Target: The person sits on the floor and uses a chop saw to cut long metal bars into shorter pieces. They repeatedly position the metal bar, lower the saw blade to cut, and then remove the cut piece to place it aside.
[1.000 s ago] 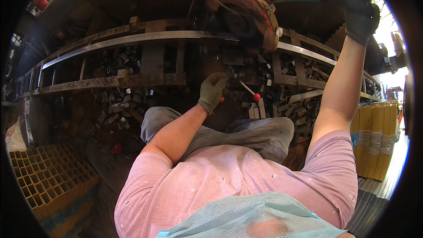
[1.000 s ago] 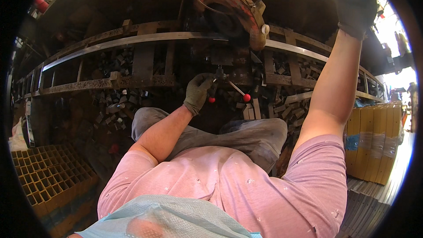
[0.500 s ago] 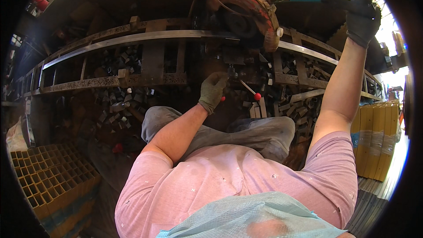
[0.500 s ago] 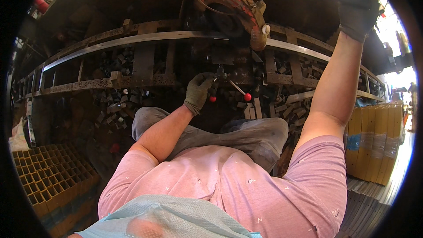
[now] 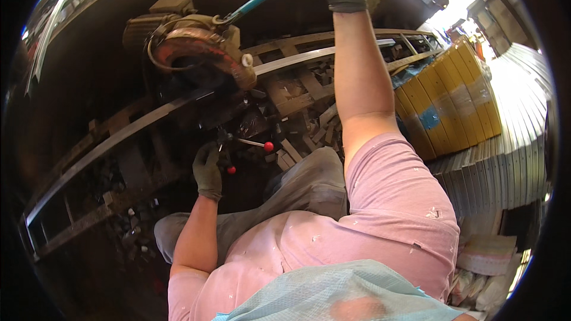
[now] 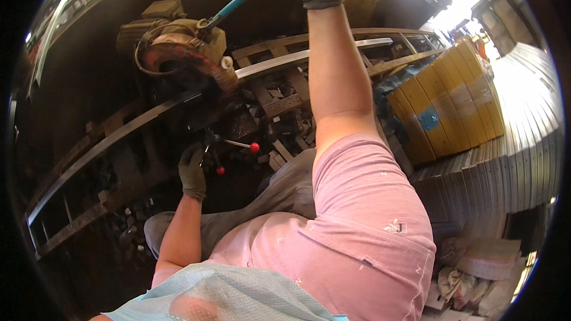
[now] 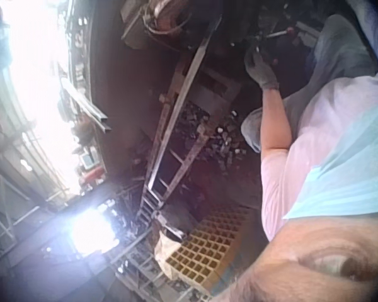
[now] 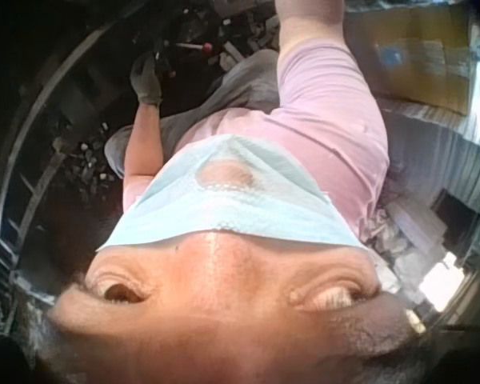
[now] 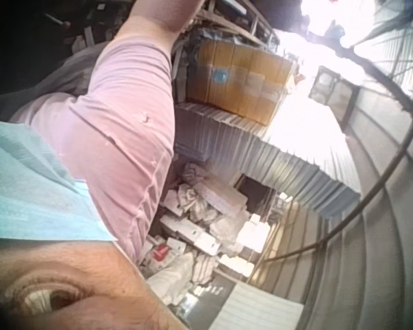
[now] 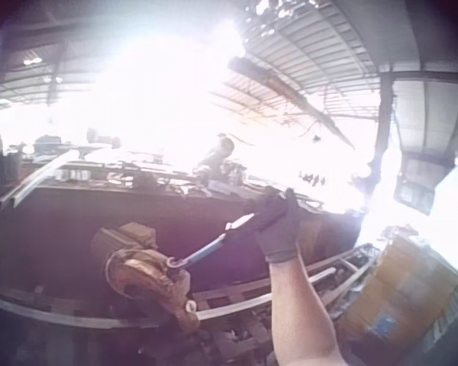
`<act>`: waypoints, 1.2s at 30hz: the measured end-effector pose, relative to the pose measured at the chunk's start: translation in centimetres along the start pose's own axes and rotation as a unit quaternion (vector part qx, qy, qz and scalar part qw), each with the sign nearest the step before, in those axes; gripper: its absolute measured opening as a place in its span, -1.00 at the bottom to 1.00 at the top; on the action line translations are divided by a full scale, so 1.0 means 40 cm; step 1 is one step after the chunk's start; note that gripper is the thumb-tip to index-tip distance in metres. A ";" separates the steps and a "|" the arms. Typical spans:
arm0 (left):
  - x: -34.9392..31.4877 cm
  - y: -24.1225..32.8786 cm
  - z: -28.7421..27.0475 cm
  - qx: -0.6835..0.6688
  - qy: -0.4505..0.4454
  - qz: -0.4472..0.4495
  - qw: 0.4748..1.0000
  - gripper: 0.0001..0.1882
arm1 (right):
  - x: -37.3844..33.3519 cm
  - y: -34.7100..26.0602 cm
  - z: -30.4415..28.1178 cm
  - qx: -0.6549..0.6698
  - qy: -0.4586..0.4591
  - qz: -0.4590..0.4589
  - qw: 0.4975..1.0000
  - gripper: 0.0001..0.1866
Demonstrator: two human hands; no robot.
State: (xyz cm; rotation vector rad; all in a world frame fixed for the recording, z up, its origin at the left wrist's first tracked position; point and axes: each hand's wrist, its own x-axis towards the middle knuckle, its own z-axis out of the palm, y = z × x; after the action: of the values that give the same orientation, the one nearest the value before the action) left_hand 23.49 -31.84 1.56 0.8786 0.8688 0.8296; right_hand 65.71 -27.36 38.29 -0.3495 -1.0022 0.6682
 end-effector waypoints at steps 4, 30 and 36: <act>0.000 0.001 0.004 0.000 0.003 -0.006 1.000 -0.76 | 0.015 0.001 -0.022 0.062 -0.148 -0.010 0.987 -0.44; 0.001 -0.005 -0.003 0.003 -0.003 0.007 1.000 -0.75 | -0.030 -0.010 0.012 0.042 0.018 0.008 0.999 -0.47; -0.002 0.001 -0.001 -0.006 -0.003 0.000 1.000 -0.77 | -0.036 -0.004 0.021 -0.034 0.053 -0.045 0.997 -0.44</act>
State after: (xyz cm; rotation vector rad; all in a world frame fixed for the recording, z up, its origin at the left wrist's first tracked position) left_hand 23.42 -31.89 1.60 0.8698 0.8579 0.8301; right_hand 64.50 -28.45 37.84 -0.3940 -0.9355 0.5297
